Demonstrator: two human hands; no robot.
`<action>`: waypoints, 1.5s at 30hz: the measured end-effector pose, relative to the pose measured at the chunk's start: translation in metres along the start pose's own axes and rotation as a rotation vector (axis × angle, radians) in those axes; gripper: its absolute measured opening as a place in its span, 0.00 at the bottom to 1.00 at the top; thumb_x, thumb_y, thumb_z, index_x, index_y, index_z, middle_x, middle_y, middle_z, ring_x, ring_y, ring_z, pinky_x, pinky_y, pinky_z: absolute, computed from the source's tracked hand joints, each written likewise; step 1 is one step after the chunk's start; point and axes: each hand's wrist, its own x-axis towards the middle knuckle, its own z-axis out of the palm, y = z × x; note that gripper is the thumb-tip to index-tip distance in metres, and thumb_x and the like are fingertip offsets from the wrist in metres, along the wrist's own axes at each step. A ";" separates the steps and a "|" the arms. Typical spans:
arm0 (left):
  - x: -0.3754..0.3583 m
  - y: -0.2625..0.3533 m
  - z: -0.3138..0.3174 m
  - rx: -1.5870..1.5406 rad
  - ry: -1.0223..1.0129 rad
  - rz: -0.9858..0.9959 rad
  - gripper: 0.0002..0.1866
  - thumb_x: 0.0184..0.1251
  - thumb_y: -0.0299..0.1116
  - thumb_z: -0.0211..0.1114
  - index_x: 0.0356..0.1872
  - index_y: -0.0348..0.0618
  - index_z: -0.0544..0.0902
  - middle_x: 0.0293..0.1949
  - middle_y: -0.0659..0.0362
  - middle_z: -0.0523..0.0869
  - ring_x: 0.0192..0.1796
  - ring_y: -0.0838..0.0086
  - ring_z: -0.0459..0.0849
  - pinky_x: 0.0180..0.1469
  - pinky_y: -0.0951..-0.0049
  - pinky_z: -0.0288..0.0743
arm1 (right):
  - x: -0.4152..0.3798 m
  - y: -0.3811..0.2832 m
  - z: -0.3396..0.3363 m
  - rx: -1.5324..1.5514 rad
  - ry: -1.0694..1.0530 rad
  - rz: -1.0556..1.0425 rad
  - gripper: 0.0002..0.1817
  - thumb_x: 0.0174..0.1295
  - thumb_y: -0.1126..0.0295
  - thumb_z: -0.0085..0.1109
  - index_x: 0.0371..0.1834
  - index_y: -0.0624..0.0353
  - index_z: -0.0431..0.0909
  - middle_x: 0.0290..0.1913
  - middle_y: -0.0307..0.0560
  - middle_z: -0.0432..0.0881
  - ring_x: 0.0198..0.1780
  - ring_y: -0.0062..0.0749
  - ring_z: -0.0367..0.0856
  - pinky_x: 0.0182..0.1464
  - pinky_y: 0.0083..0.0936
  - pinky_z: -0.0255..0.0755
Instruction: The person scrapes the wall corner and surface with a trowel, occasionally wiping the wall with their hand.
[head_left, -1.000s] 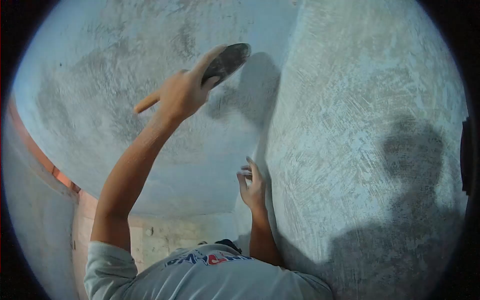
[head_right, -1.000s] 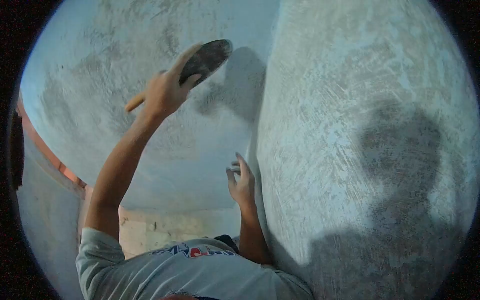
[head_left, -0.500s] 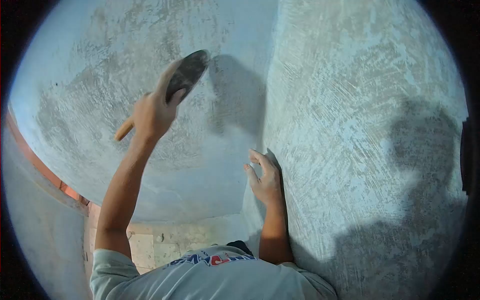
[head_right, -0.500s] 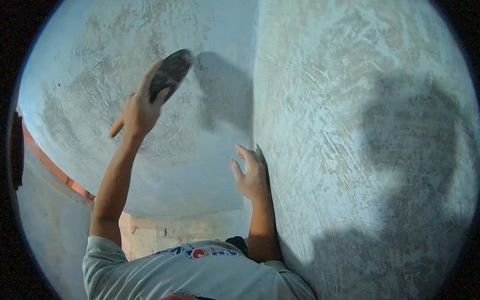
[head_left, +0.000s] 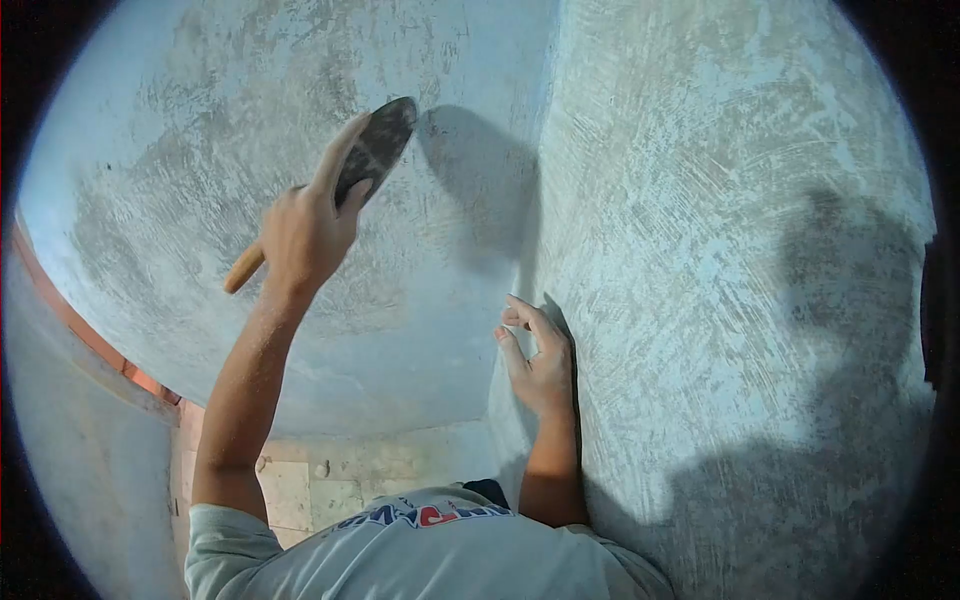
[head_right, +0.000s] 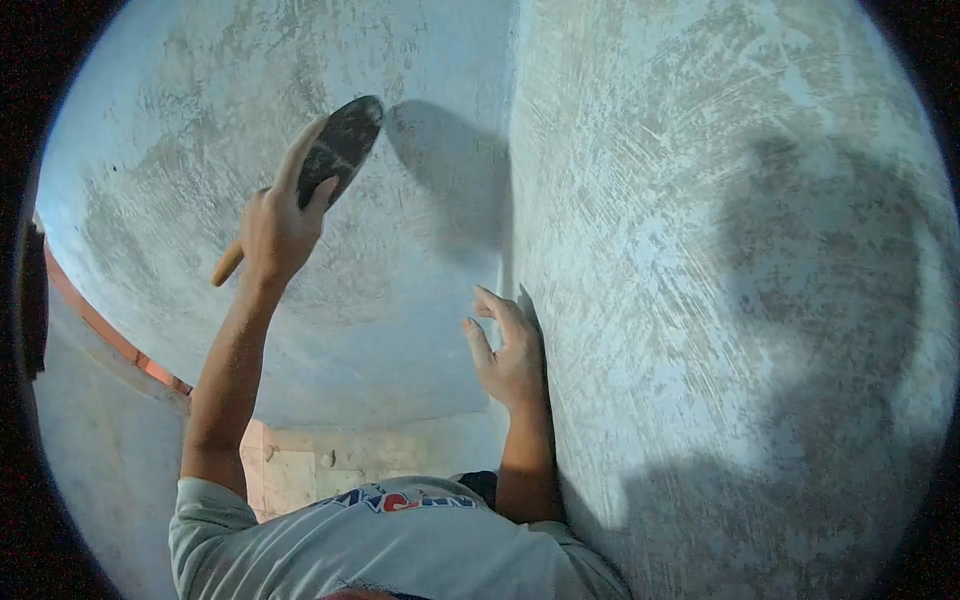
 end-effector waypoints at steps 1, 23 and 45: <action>0.012 0.017 0.002 0.010 -0.064 -0.033 0.42 0.73 0.32 0.74 0.84 0.73 0.67 0.40 0.43 0.95 0.40 0.45 0.94 0.43 0.48 0.88 | 0.001 0.000 0.000 -0.010 0.004 -0.002 0.23 0.72 0.71 0.69 0.69 0.63 0.82 0.54 0.57 0.90 0.57 0.46 0.90 0.62 0.41 0.81; 0.042 0.063 0.049 0.091 -0.224 0.080 0.41 0.76 0.37 0.72 0.85 0.74 0.64 0.42 0.44 0.95 0.45 0.45 0.95 0.44 0.47 0.90 | 0.001 -0.005 -0.005 -0.024 -0.019 0.007 0.25 0.72 0.70 0.70 0.71 0.62 0.80 0.55 0.57 0.90 0.59 0.47 0.90 0.63 0.41 0.81; 0.019 -0.027 -0.037 0.019 -0.104 0.026 0.39 0.70 0.37 0.76 0.81 0.74 0.73 0.50 0.47 0.95 0.50 0.47 0.95 0.54 0.47 0.89 | -0.007 -0.001 0.003 0.058 -0.009 0.113 0.22 0.74 0.70 0.67 0.69 0.62 0.83 0.52 0.53 0.92 0.56 0.40 0.90 0.62 0.39 0.79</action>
